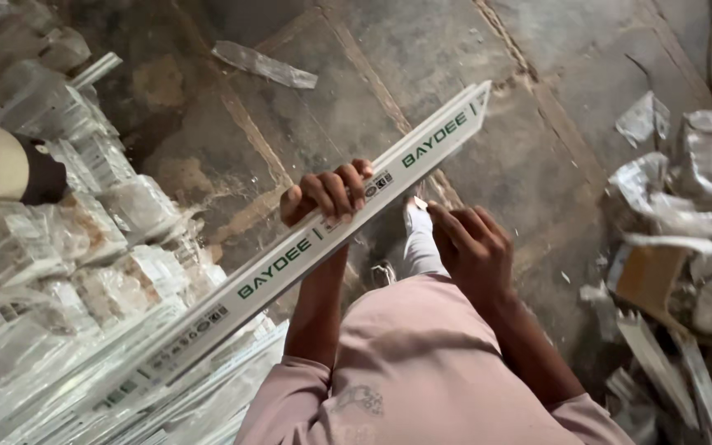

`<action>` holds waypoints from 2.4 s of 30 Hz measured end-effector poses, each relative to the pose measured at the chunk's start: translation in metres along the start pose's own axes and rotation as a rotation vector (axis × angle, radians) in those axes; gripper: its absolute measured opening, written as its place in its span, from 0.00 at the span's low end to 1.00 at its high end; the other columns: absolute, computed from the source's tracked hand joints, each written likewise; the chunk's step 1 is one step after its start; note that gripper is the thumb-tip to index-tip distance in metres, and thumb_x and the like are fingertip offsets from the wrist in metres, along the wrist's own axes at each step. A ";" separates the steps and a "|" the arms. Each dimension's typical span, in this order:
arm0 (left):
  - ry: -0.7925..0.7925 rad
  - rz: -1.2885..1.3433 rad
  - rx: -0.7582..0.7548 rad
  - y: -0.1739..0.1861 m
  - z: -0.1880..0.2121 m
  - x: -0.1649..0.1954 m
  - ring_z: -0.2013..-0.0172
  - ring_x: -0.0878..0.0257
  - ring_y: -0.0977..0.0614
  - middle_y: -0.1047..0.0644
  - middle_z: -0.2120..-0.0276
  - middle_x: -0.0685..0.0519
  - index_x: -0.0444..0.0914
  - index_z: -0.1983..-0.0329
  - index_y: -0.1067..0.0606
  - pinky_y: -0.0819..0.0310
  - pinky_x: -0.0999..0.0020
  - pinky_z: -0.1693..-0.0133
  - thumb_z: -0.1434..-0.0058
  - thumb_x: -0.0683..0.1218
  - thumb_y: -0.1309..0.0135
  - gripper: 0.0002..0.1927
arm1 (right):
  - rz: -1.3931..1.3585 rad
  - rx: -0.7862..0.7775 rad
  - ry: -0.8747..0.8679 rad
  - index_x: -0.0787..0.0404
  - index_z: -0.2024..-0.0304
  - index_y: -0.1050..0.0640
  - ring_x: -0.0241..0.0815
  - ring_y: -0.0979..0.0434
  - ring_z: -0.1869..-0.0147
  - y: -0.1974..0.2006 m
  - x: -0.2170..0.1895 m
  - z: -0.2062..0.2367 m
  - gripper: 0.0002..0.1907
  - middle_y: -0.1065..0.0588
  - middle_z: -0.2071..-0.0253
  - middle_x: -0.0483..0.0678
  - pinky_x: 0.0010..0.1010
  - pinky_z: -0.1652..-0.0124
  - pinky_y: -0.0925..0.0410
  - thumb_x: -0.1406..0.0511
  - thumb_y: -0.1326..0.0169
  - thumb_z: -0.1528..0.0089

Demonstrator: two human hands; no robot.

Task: The person positions a white PVC window profile against the fence of a saw machine and cuts it, repeating the cut on additional profiles. They then carry a cut profile across the workshop to a work table and hold it against a laid-out window frame, aligning it with the frame pieces.

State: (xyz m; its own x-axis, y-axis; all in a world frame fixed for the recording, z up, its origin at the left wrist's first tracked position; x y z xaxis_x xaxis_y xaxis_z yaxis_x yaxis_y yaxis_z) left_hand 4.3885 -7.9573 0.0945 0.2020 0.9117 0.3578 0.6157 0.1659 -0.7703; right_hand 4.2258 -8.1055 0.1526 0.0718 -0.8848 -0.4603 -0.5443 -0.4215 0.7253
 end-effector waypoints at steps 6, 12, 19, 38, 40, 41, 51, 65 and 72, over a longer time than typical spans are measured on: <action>-0.078 -0.128 0.019 0.099 -0.152 -0.034 0.70 0.57 0.25 0.26 0.81 0.48 0.40 0.85 0.32 0.39 0.55 0.41 0.27 0.57 0.67 0.31 | -0.067 -0.039 0.082 0.61 0.49 0.19 0.46 0.25 0.67 -0.075 0.108 -0.180 0.16 0.23 0.66 0.49 0.37 0.68 0.32 0.74 0.36 0.40; -0.157 -0.202 0.068 0.150 -0.310 -0.033 0.69 0.57 0.25 0.25 0.80 0.50 0.39 0.84 0.31 0.38 0.54 0.42 0.27 0.57 0.65 0.31 | -0.088 -0.074 0.237 0.61 0.48 0.18 0.45 0.25 0.69 -0.130 0.156 -0.360 0.17 0.24 0.69 0.47 0.37 0.68 0.32 0.74 0.37 0.40; -0.234 -0.317 0.026 0.257 -0.462 -0.023 0.69 0.56 0.24 0.24 0.79 0.49 0.39 0.83 0.27 0.37 0.54 0.42 0.27 0.57 0.65 0.31 | -0.110 -0.123 0.264 0.63 0.46 0.19 0.45 0.25 0.70 -0.228 0.186 -0.517 0.17 0.24 0.70 0.49 0.36 0.68 0.31 0.74 0.39 0.38; -0.314 -0.390 -0.090 0.580 -0.963 0.037 0.68 0.54 0.23 0.23 0.78 0.46 0.37 0.82 0.27 0.37 0.55 0.43 0.29 0.57 0.65 0.30 | -0.607 -0.293 0.095 0.65 0.50 0.20 0.41 0.21 0.68 -0.495 0.246 -0.972 0.16 0.19 0.64 0.53 0.30 0.66 0.29 0.76 0.41 0.40; -0.282 -0.443 -0.082 0.613 -1.001 0.043 0.67 0.53 0.24 0.24 0.78 0.46 0.37 0.82 0.27 0.37 0.55 0.43 0.30 0.57 0.65 0.30 | -0.534 -0.189 -0.040 0.66 0.49 0.19 0.40 0.19 0.66 -0.522 0.282 -1.025 0.14 0.20 0.65 0.52 0.29 0.65 0.29 0.76 0.43 0.38; -0.270 -0.466 -0.081 0.632 -1.022 0.044 0.67 0.53 0.24 0.24 0.78 0.46 0.37 0.82 0.27 0.38 0.55 0.42 0.30 0.58 0.64 0.30 | -0.488 -0.177 -0.157 0.67 0.48 0.18 0.39 0.20 0.70 -0.538 0.303 -1.055 0.16 0.20 0.68 0.51 0.29 0.69 0.29 0.77 0.45 0.37; -0.323 -0.537 -0.146 0.781 -1.283 0.035 0.67 0.54 0.23 0.23 0.78 0.47 0.37 0.82 0.27 0.37 0.54 0.43 0.28 0.58 0.66 0.31 | -0.263 -0.061 0.160 0.63 0.48 0.17 0.46 0.21 0.70 -0.671 0.394 -1.355 0.13 0.21 0.66 0.55 0.35 0.66 0.29 0.72 0.41 0.36; -0.362 -0.569 -0.161 1.019 -1.597 0.082 0.67 0.51 0.25 0.24 0.77 0.44 0.34 0.79 0.26 0.38 0.55 0.44 0.28 0.56 0.64 0.30 | -0.337 -0.083 0.282 0.65 0.46 0.20 0.51 0.17 0.61 -0.871 0.414 -1.658 0.13 0.20 0.60 0.59 0.38 0.61 0.26 0.72 0.44 0.34; -0.425 -0.568 -0.227 1.140 -1.789 0.132 0.67 0.52 0.25 0.24 0.77 0.44 0.35 0.80 0.28 0.39 0.55 0.44 0.27 0.55 0.66 0.30 | -0.397 -0.162 0.326 0.69 0.48 0.20 0.51 0.23 0.72 -0.958 0.381 -1.828 0.17 0.23 0.69 0.57 0.40 0.68 0.30 0.74 0.44 0.39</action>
State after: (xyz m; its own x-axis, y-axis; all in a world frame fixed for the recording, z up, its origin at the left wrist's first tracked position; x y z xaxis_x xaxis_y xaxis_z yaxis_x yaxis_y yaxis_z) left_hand 6.4799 -8.3205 0.2080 -0.4778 0.7834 0.3975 0.6894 0.6148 -0.3831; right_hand 6.3023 -8.4014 0.2183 0.5158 -0.6559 -0.5511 -0.2882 -0.7387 0.6094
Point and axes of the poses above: each hand's wrist, its own z-axis away from the middle knuckle, its own y-axis out of the back of the hand, x = y × z, the point moved 3 cm from there along -z, towards the middle knuckle
